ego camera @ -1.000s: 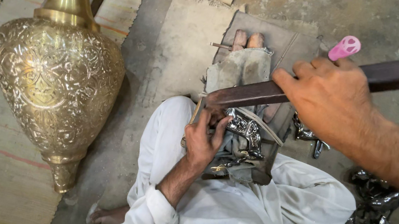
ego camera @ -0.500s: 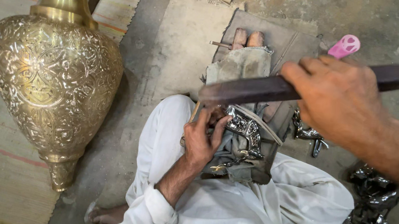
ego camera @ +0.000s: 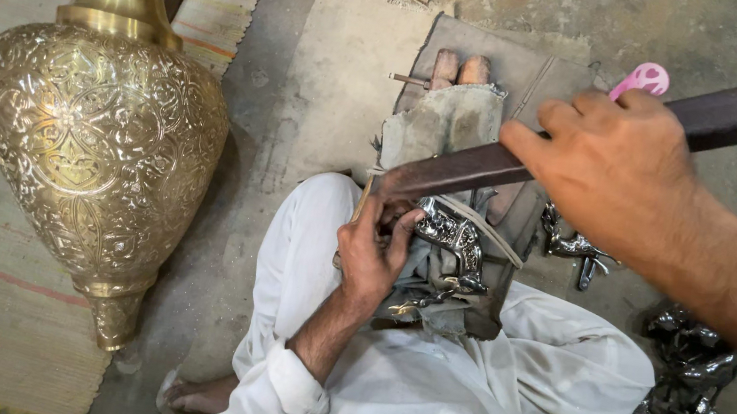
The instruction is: The person sits cross-legged on the floor and decorates metal figurines, holding a small chisel against a silvered metal horse figure while striking it with a wooden mallet to chase patterns into the surface. They reposition the figurine and chisel repeatedly, working on pieces set on a cloth pad in their lap.
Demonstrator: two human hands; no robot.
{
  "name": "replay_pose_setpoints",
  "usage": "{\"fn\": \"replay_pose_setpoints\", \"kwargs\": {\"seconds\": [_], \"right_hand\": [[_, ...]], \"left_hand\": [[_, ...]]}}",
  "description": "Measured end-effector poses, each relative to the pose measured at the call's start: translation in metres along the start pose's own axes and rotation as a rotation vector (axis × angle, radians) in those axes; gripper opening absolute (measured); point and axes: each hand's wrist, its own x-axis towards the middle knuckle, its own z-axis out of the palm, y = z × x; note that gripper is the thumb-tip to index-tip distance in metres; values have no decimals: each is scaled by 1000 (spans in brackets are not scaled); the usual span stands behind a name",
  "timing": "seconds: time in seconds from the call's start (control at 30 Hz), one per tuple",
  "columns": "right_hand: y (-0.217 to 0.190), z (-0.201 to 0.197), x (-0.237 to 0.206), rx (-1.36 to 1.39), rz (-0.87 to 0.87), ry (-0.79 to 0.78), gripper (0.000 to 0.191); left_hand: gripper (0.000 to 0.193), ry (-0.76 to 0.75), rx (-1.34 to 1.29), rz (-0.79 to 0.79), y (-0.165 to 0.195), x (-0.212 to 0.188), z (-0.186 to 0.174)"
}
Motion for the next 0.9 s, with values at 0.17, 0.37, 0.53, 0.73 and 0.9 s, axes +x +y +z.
{"fn": "replay_pose_setpoints", "kwargs": {"seconds": [0.17,0.37,0.53,0.73,0.9], "right_hand": [[-5,-11,13,19,41,-113,35],[-8,-17,13,111,71,-208,33],[-7,2,-3,132,89,-431,36],[-9,76,-96,1037,639,-515,45],[-115,167,-184,2072,1379,-140,39]], "left_hand": [[24,11,-88,-49,3,1,0],[28,2,-94,-99,-4,-1,3],[31,106,-388,-322,-21,4,-5],[36,85,-606,-566,-53,11,-46],[41,-50,-524,-536,-65,11,-74]]}}
